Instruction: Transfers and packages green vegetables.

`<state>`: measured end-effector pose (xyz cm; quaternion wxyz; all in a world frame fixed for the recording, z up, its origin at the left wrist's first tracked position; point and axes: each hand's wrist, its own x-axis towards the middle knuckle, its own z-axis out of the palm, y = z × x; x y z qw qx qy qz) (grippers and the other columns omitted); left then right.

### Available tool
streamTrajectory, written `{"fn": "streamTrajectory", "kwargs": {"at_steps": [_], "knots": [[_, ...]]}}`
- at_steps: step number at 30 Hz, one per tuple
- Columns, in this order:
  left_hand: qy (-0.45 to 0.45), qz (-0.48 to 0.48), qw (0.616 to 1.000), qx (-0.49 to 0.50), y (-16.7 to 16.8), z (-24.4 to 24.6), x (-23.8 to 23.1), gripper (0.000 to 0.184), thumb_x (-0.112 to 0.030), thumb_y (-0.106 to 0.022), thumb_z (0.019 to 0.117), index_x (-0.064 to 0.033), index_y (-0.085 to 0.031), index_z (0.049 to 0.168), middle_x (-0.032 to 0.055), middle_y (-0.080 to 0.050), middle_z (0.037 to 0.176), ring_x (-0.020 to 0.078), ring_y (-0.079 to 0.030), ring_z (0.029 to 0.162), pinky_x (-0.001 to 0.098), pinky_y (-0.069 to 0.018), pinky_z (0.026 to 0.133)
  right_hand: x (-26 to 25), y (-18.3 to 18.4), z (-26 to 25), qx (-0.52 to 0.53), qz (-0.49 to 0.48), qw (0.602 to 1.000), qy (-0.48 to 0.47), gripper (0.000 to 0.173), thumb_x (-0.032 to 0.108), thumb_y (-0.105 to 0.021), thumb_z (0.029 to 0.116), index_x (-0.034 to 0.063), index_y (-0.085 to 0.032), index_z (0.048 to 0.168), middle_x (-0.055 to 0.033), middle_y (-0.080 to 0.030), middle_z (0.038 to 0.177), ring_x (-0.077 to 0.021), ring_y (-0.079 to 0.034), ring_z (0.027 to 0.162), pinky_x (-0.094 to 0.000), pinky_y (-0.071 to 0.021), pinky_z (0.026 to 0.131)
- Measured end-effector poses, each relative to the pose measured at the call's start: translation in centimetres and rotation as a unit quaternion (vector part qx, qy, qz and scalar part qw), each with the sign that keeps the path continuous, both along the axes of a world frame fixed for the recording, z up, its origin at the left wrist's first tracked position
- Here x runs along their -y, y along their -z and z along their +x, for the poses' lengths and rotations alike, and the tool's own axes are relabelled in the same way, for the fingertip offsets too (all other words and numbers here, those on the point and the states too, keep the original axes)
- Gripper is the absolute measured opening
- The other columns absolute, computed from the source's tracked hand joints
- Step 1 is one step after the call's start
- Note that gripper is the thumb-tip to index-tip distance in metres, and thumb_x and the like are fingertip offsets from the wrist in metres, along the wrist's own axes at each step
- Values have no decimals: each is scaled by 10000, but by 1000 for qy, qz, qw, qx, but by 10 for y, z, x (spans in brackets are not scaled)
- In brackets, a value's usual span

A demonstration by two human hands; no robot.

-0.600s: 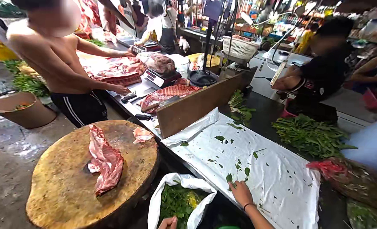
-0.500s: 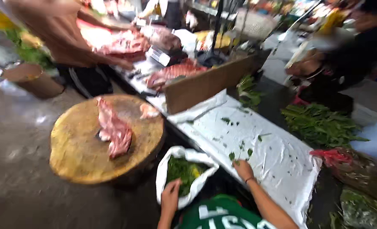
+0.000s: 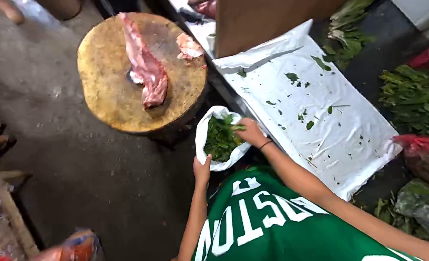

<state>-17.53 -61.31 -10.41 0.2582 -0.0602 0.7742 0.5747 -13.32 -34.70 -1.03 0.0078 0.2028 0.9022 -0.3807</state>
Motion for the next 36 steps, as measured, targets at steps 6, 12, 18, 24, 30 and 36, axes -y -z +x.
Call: {"fn": "streamTrajectory", "kwargs": {"at_steps": [6, 12, 18, 24, 30, 36], "knots": [[25, 3, 997, -67, 4, -7, -1, 679, -301, -755, 936, -63, -449, 1493, 177, -622, 1343, 256, -652, 1174, 484, -574, 977, 60, 46, -53, 90, 27, 985, -144, 702, 489, -910, 701, 288, -661, 1326, -91, -529, 1498, -452, -493, 1335, -806, -423, 950], [99, -214, 911, -338, 27, -40, -12, 947, -462, -779, 850, -22, -343, 1565, 269, -314, 1605, 418, -313, 1492, 560, -314, 1205, 9, 35, -24, 34, -45, 984, -172, 513, 275, -784, 906, 219, -612, 1386, -56, -634, 1378, -265, -602, 1281, -559, -508, 1056], [270, -81, 850, -446, -60, -96, -180, 767, -290, -729, 911, 85, -398, 1493, 300, -412, 1537, 409, -380, 1460, 521, -329, 1209, -78, 21, 42, -12, -103, 993, 53, 323, 291, -675, 991, 119, -695, 1264, -118, -714, 1186, -279, -691, 1096, -525, -537, 1010], [411, -133, 723, -539, -95, -174, -368, 919, -420, -821, 824, 20, -416, 1523, 319, -447, 1507, 477, -438, 1404, 627, -386, 1141, -172, 43, 184, 52, 36, 933, 353, 298, 374, -607, 1007, 205, -735, 1215, -31, -710, 1256, -227, -640, 1221, -505, -480, 1096], [474, -408, 641, -445, -106, -225, -455, 510, -331, -739, 906, -118, -641, 1358, 270, -521, 1453, 519, -469, 1339, 781, -376, 1002, -223, 79, 262, 26, 43, 859, 510, 265, 295, -572, 1035, 119, -732, 1153, -118, -726, 1093, -291, -704, 1006, -553, -572, 919], [432, -319, 753, -379, -226, -238, -472, 418, -328, -504, 1068, 54, -638, 1172, 308, -676, 1055, 493, -663, 1019, 700, -509, 872, -238, 51, 173, -50, -1, 911, 409, 289, 289, -575, 1036, 95, -719, 1195, -110, -724, 1118, -262, -701, 1037, -514, -571, 952]]}}
